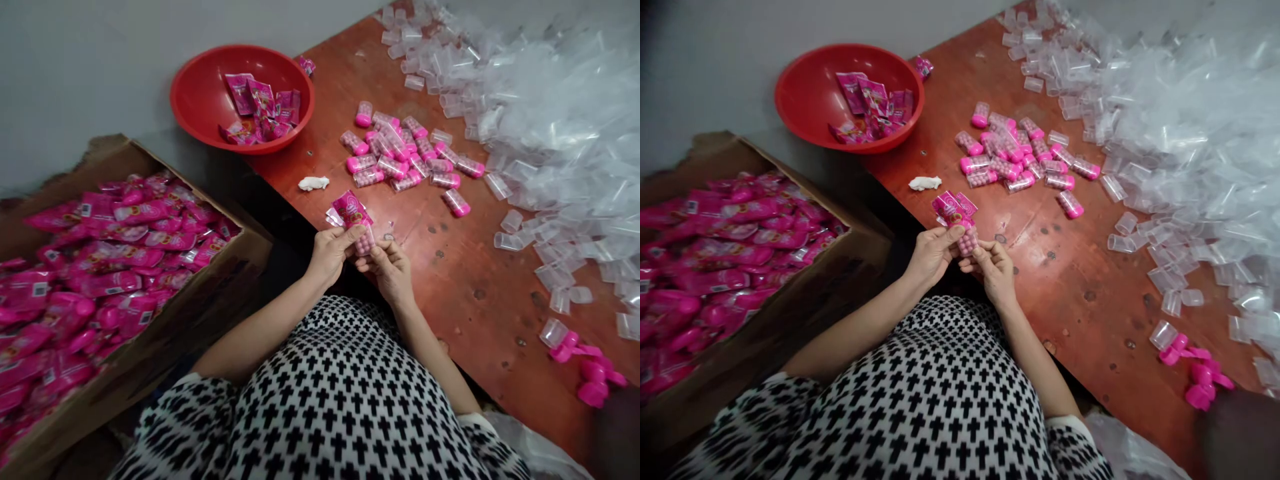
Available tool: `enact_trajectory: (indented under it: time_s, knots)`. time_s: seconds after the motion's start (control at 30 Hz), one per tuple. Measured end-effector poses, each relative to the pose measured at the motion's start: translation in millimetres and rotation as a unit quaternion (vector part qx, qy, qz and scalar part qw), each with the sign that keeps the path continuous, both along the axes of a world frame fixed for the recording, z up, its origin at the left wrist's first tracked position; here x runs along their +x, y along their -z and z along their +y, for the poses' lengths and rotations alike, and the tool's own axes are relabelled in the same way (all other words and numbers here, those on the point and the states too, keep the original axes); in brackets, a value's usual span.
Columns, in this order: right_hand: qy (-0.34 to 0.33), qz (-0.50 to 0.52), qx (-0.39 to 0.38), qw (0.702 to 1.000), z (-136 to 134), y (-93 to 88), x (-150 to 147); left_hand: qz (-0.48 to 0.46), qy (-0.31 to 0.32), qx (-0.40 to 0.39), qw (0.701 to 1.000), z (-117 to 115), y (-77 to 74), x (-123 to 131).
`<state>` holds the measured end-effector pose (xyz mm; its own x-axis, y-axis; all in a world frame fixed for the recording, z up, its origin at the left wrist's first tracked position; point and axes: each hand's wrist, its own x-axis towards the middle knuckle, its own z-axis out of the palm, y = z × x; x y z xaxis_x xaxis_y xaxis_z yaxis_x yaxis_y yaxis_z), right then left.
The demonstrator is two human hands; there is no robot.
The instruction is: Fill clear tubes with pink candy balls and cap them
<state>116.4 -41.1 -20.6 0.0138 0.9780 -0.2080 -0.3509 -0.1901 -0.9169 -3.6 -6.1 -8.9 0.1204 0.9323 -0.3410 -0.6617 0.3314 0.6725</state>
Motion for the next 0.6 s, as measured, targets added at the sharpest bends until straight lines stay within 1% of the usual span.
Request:
enact_trajectory:
  time_s: [0.13, 0.23, 0.33, 0.43, 0.6]
  knots:
    - [0.032, -0.009, 0.005, 0.999, -3, -6.0, -6, 0.013, 0.003, 0.010, 1.000, -3, -5.4, -2]
    - [0.049, -0.036, 0.018, 0.998, -7, -13.1, -10, -0.025, 0.003, 0.006, 1.000, -3, -10.7, -5]
    - [0.050, -0.040, 0.021, 0.998, -10, -15.2, -14, -0.062, 0.007, 0.002, 0.998, -2, -11.7, -7]
    - [0.060, -0.032, 0.020, 0.997, -11, -12.0, -18, -0.043, 0.009, -0.001, 0.999, -2, -8.8, -8]
    - [0.072, -0.036, 0.019, 0.997, -11, -9.9, -20, -0.001, -0.008, -0.005, 1.000, -5, -6.9, -9]
